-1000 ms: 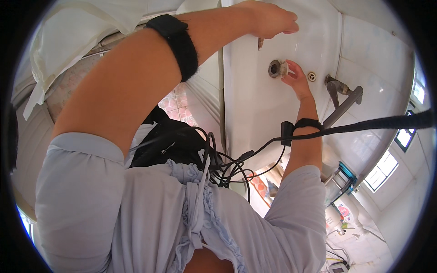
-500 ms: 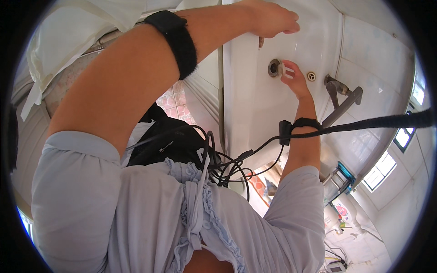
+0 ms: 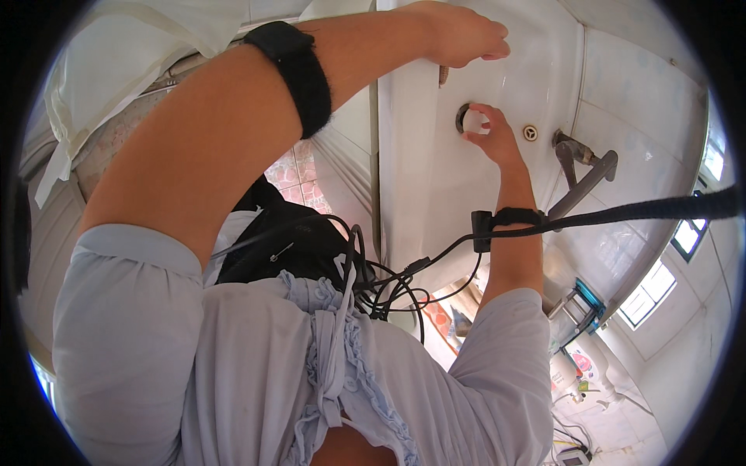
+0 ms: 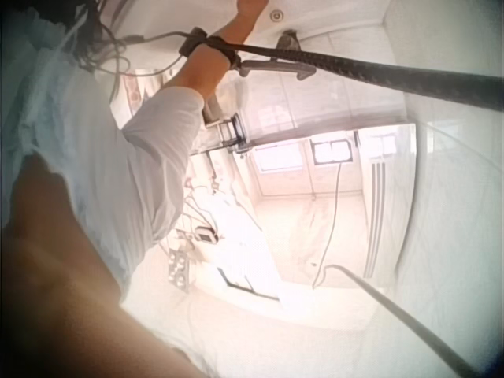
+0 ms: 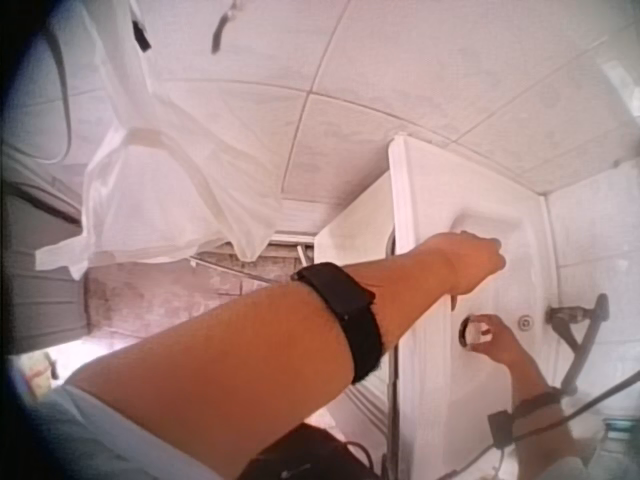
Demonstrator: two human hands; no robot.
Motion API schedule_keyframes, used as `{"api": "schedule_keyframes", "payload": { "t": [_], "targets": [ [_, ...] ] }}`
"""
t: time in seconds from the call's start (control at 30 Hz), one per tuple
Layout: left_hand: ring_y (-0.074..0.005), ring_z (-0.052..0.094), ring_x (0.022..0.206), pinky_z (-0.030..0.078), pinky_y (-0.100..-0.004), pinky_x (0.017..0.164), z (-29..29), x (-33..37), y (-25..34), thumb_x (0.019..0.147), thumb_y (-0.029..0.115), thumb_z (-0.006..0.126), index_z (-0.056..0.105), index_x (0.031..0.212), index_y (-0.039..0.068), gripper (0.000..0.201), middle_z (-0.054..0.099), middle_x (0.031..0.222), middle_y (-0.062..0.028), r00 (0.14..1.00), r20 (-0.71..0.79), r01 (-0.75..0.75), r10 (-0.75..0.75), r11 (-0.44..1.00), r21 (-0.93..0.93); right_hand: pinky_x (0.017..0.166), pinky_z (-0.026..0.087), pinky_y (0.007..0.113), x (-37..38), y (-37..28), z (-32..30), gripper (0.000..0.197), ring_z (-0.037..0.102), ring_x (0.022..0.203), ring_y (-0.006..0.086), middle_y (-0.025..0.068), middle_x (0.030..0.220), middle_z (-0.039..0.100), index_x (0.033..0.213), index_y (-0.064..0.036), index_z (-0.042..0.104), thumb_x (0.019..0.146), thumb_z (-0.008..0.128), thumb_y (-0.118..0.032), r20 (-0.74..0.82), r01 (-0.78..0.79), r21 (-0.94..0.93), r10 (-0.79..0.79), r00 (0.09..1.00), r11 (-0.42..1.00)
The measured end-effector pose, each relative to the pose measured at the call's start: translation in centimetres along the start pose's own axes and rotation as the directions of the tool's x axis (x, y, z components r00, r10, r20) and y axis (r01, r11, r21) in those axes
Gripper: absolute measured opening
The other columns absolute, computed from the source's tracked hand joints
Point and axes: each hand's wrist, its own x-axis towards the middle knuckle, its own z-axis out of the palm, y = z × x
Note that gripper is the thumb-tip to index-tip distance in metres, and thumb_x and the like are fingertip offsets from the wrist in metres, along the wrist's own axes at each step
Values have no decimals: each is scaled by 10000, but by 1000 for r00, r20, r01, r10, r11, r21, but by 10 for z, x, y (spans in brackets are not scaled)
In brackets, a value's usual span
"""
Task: The person cleans a bathroom sink by scrubbing the ceramic surface and the faucet area using a small piece of abrasive pad, occasionally rinsing the area with water from the faucet and manipulating the drain stopper.
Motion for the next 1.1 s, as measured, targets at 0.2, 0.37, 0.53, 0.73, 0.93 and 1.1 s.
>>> {"api": "schedule_keyframes", "payload": {
  "t": [0.2, 0.37, 0.53, 0.73, 0.93, 1.1],
  "targets": [
    [-218, 535, 1004, 460, -389, 794, 1, 2, -2, 866, 143, 410, 516, 1112, 181, 271, 547, 1079, 1, 1000, 19, -13, 12, 999, 49, 784, 464, 315, -1, 1, 5, 505, 498, 986, 226, 65, 1160, 482, 1106, -112, 518, 639, 710, -86, -21, 116, -179, -122, 992, 977],
    [-225, 534, 1006, 458, -385, 799, 3, 4, -2, 871, 161, 403, 513, 1119, 182, 272, 548, 1081, -5, 1000, 3, -25, 25, 1000, 6, 732, 470, 300, 4, 21, 8, 501, 521, 946, 219, 79, 1118, 505, 1084, -99, 527, 640, 743, -185, -118, 81, 22, -78, 990, 996],
    [-232, 528, 1019, 457, -386, 803, -2, 1, 2, 873, 176, 397, 512, 1129, 175, 281, 536, 1110, -15, 995, 5, 100, -101, 985, -139, 716, 459, 309, 19, 6, 15, 571, 544, 881, 180, 115, 996, 548, 1082, -84, 538, 630, 764, -348, -68, -493, 103, 500, 863, 864],
    [-239, 535, 1006, 446, -402, 790, 8, 8, -8, 878, 222, 393, 518, 1117, 164, 276, 559, 1082, -38, 999, -22, -42, 44, 997, 60, 777, 449, 311, 5, 9, 21, 506, 520, 965, 205, 75, 1105, 501, 1080, -96, 538, 640, 756, -219, -178, -20, -150, -7, 984, 988],
    [-239, 543, 870, 431, -404, 668, -7, -3, 1, 786, 60, 427, 497, 971, 126, 208, 531, 951, -40, 997, 67, 30, -26, 997, -72, 931, 386, 317, -6, 6, 17, 452, 452, 1105, 217, 52, 1166, 474, 1118, -133, 528, 700, 678, -47, 3, 309, -266, -320, 947, 913],
    [-233, 540, 747, 405, -399, 553, -4, -4, 0, 707, -63, 437, 471, 852, 96, 217, 486, 860, -32, 999, 38, 31, -29, 998, -60, 859, 438, 306, 4, 11, 13, 350, 507, 1022, 205, 76, 1095, 520, 1063, -143, 574, 730, 677, -124, -341, 47, 199, 24, 940, 979]
  ]
}}
